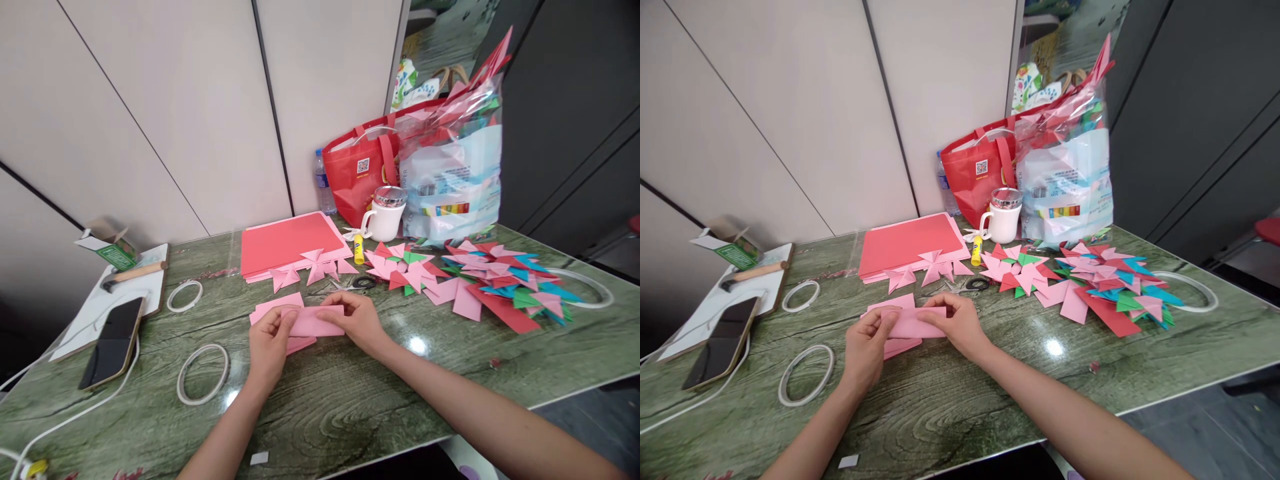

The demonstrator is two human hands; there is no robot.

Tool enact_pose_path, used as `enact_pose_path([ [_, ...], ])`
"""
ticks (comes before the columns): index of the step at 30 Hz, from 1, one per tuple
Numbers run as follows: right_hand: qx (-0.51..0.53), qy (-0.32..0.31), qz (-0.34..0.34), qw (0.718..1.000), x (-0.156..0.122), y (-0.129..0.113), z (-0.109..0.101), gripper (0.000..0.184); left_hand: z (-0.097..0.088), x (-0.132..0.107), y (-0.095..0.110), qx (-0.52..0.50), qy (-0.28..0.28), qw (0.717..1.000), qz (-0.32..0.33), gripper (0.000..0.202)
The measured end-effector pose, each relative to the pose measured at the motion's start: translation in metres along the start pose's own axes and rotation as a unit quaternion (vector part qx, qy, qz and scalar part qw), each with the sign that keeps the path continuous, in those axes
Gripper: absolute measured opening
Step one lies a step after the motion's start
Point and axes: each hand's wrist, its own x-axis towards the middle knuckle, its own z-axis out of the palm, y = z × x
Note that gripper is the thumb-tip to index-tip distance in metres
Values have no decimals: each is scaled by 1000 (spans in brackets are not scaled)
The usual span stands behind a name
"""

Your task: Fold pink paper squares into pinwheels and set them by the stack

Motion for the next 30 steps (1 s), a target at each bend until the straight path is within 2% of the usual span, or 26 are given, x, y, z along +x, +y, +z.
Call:
enact_pose_path([
  [6,31,37,12,999,2,4,1,24,0,3,-4,-50,19,998,-13,25],
  [12,36,34,20,999,2,5,0,22,1,3,-2,-64,25,997,-20,25],
  [19,27,-37,6,999,4,2,-1,12,0,3,2,-3,5,1000,8,19],
  [23,-6,-49,-9,999,4,1,-1,10,1,1,3,10,-5,1000,6,20],
  [30,5,-67,-4,998,1,0,-1,12,4,-2,4,12,-32,999,-8,20],
])
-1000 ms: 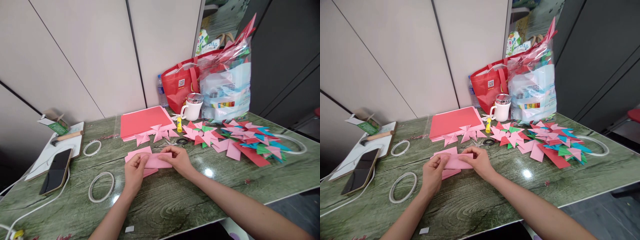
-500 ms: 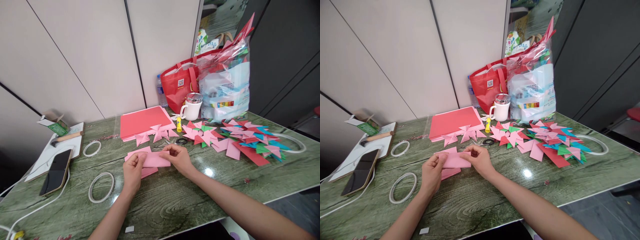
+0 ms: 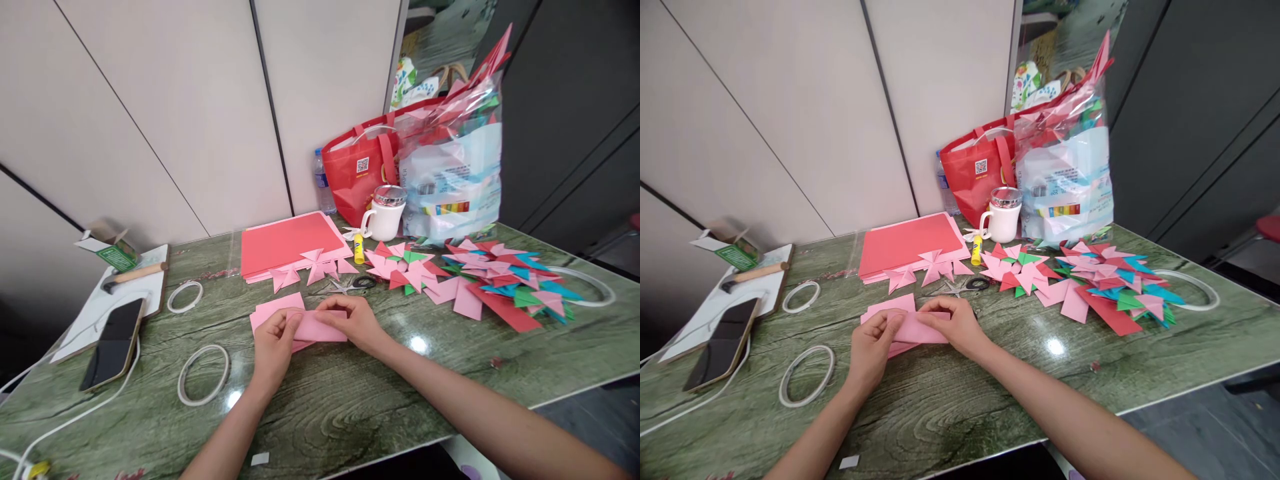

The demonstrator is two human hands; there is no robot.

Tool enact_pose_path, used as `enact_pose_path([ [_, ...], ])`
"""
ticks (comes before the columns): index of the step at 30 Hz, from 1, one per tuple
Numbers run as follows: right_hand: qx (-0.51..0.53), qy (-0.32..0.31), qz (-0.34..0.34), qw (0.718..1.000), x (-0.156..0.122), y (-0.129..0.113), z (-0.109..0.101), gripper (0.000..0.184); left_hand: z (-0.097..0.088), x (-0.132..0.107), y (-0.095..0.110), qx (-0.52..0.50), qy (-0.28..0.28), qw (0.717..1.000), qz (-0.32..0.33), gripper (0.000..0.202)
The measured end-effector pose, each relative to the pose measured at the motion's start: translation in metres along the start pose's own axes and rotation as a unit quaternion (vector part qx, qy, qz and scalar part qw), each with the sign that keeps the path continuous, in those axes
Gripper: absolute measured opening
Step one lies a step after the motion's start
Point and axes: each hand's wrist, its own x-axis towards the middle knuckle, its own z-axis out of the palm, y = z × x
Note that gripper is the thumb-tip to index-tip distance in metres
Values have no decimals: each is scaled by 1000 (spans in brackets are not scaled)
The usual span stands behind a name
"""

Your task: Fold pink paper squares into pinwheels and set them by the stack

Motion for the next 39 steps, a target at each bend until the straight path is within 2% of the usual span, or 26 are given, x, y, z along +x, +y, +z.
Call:
enact_pose_path([
  [13,-8,4,0,1000,0,1,0,10,-1,-1,-5,-15,-10,1000,-6,21],
  [27,-38,-29,8,999,1,-5,-1,11,2,-2,8,30,-2,1000,5,19],
  [39,-24,-6,0,1000,0,0,0,15,2,-2,2,-4,-6,1000,-17,22],
])
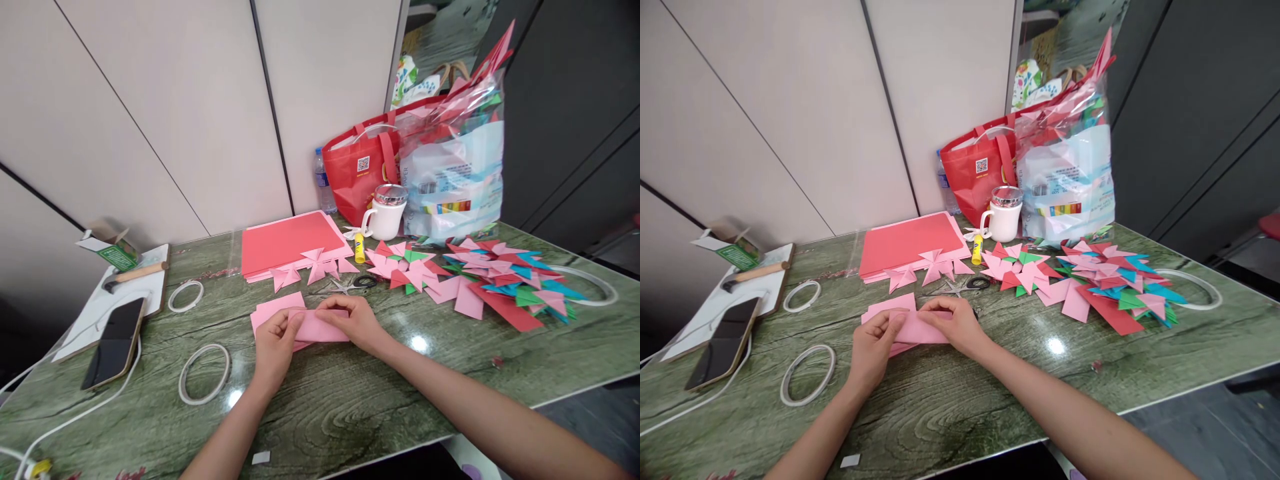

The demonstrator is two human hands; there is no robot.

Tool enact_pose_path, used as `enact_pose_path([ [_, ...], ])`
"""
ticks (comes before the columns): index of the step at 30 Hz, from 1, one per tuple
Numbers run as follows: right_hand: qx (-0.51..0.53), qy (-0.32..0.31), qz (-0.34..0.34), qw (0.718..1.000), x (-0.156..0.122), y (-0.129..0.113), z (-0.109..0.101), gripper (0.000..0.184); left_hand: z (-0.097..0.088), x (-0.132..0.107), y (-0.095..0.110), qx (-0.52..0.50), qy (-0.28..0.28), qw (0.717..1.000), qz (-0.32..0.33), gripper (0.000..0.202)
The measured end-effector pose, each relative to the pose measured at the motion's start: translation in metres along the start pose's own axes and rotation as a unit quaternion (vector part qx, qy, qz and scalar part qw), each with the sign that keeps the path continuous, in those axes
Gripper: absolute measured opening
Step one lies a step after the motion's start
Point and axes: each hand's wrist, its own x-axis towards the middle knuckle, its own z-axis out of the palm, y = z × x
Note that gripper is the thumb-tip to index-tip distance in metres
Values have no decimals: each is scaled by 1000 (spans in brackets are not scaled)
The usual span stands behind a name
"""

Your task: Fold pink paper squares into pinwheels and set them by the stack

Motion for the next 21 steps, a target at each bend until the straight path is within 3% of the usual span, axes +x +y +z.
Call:
enact_pose_path([
  [16,10,10,11,1000,0,-2,0,14,-1,0,0,-24,-3,1000,-9,23],
  [21,6,49,6,999,0,-3,-2,12,5,-2,8,-73,-13,996,-44,26],
])
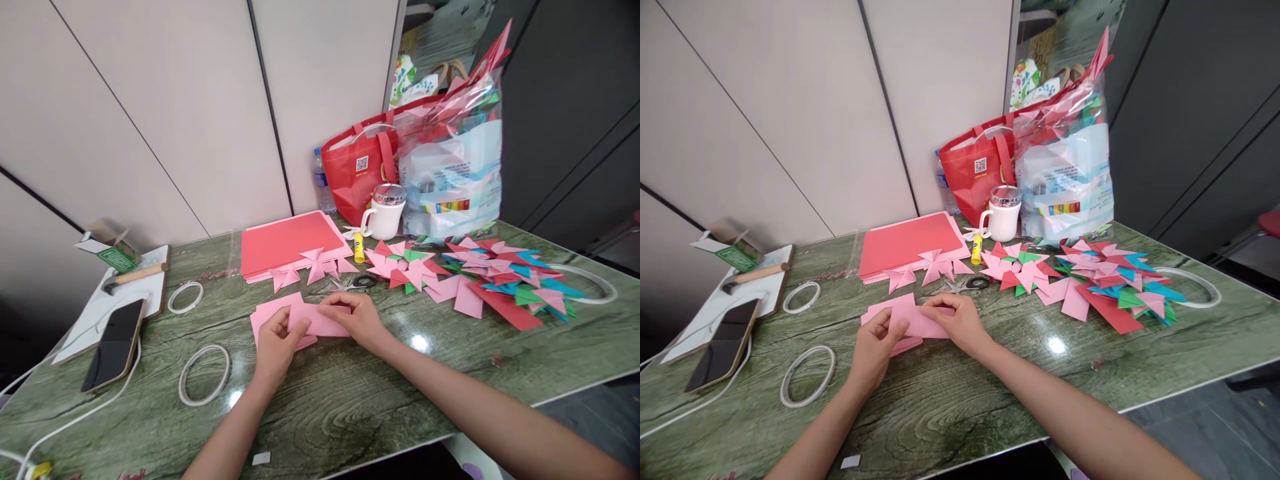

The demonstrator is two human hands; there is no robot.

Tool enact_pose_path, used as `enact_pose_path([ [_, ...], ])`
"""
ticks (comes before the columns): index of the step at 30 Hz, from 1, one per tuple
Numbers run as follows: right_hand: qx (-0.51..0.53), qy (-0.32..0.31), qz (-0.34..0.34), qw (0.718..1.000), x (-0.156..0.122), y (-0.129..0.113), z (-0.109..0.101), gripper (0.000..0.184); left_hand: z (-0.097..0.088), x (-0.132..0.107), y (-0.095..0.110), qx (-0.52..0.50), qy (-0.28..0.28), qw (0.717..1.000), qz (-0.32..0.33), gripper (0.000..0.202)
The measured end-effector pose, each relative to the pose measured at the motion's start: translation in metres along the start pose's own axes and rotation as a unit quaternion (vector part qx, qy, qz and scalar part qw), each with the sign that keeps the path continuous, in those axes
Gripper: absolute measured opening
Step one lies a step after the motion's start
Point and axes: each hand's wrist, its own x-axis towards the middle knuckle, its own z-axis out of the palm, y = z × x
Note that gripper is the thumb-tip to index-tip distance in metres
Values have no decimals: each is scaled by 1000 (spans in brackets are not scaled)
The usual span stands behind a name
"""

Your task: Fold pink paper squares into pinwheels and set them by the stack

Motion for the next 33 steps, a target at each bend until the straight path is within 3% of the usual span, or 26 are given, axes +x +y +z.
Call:
enact_pose_path([
  [4,13,21,5,1000,0,-1,0,13,6,-3,-1,-24,-15,998,-59,34],
  [9,40,19,18,999,0,2,2,16,7,-4,-7,-46,-34,993,-103,25],
  [24,64,12,31,997,2,4,0,17,0,1,-3,-63,-14,992,-106,28],
  [33,52,4,28,998,2,0,-1,19,-4,3,-11,-64,0,992,-112,28],
])
